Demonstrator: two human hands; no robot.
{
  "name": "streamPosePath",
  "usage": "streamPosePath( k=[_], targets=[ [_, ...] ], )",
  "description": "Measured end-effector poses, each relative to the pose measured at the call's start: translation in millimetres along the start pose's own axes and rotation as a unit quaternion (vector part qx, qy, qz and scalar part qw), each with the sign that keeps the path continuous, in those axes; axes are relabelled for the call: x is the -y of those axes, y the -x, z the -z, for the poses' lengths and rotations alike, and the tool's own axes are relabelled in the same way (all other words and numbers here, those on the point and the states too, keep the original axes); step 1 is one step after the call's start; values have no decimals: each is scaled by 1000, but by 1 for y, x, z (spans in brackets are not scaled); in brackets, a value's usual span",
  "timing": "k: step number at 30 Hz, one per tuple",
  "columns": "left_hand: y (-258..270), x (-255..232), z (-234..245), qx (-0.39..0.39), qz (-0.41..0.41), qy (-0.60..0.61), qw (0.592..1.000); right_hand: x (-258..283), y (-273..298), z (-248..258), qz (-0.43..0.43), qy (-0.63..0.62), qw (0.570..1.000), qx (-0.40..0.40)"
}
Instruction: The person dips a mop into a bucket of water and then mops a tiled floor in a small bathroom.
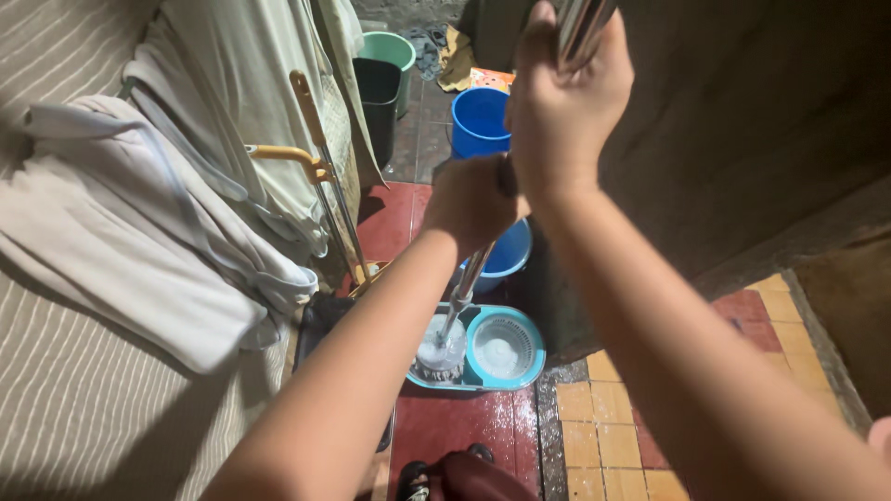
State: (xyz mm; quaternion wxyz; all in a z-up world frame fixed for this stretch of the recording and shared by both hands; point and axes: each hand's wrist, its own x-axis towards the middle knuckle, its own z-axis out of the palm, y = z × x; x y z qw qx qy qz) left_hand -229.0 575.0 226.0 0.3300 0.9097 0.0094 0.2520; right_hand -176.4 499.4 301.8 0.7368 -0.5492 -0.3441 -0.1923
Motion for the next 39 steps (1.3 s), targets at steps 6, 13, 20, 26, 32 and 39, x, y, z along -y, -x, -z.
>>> streamPosePath(
  k=[6, 13, 20, 26, 32, 39],
  targets=[
    [5, 7, 2, 42, 33, -89, 995, -9, 12, -11, -85, -120, 988, 54],
    [-30, -20, 21, 43, 26, -222, 974, -5, -37, -4, -24, -120, 986, 116],
    [-20, -5, -10, 107, 80, -227, 965, -12, -14, 11, -50, -132, 983, 119],
    [33, 42, -69, 131, 196, -116, 965, -62, 65, 34, -177, -132, 968, 117],
    [60, 68, -92, 125, 243, -48, 961, -89, 84, 52, -260, -139, 930, 218],
    [32, 58, -70, 163, 120, -87, 975, -59, 58, 47, -253, -138, 929, 231]
  ],
)
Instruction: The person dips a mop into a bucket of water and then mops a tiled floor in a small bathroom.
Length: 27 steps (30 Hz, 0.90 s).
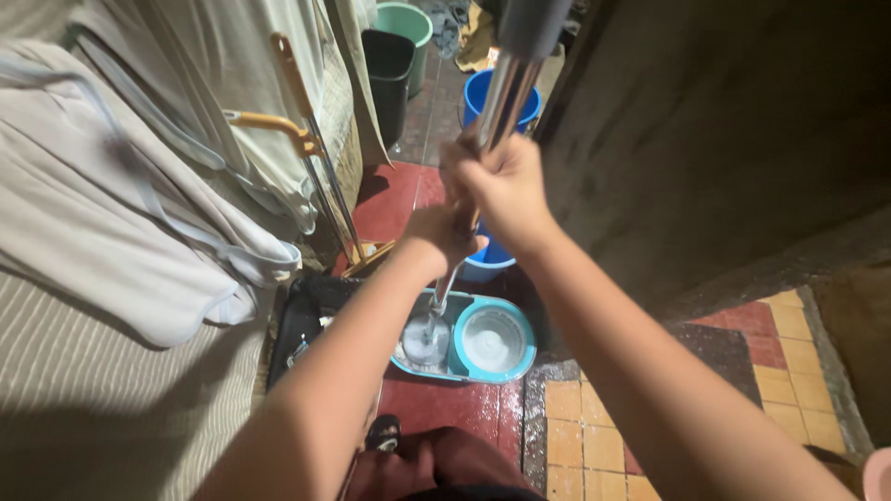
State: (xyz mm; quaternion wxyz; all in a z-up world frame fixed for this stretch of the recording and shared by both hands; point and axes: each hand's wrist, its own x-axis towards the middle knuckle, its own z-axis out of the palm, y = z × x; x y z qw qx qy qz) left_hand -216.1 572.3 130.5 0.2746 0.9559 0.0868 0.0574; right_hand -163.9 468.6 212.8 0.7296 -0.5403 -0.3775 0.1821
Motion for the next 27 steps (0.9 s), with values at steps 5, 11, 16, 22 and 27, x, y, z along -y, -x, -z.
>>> streamPosePath(
  k=[5, 11, 16, 22, 27],
  targets=[
    [-9, -21, 28, -16, 75, 97, 992, 10, -5, -2, 2, 10, 999, -52],
    [-12, -12, 19, -48, 33, 182, 982, -2, -5, -13, 20, 21, 993, -113],
    [-28, -10, 15, -32, 42, 162, 985, -1, -13, -15, 51, -15, 987, -154],
    [-27, 6, 0, 6, 29, 91, 995, -31, -7, -11, 45, -12, 986, -158],
    [-16, 19, 13, 16, 49, 98, 994, -50, -8, -24, 36, -8, 989, -144]
  ],
)
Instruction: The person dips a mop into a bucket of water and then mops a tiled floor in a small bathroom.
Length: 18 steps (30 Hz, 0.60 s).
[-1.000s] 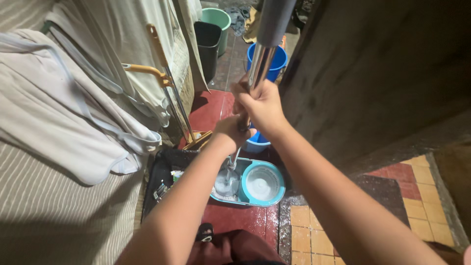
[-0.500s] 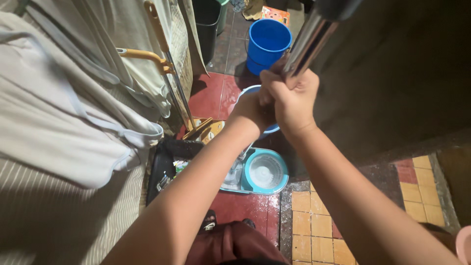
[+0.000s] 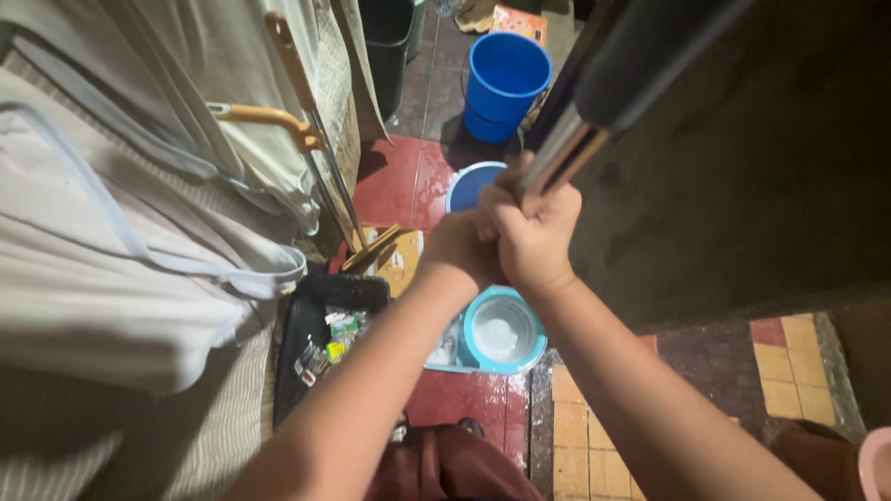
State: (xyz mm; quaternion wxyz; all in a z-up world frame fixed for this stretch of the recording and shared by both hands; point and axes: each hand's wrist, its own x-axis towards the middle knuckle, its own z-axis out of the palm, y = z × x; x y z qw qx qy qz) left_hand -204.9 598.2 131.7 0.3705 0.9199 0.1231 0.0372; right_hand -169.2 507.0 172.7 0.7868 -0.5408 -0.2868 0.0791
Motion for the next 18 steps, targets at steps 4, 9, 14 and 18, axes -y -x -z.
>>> streamPosePath(
  k=[4, 9, 14, 18],
  targets=[
    [-4, 1, 10, -28, -1, -16, 999, 9, -12, -12, 3, 22, 1000, 7],
    [-3, -7, 23, -21, -27, -22, 999, 23, -18, -25, -1, 6, 1000, -16],
    [-3, -10, 29, -29, -35, -24, 999, 29, -20, -28, 21, 44, 999, -17],
    [-8, -10, 25, -59, -28, 32, 997, 29, -26, -22, 1, 55, 998, -13]
  ],
)
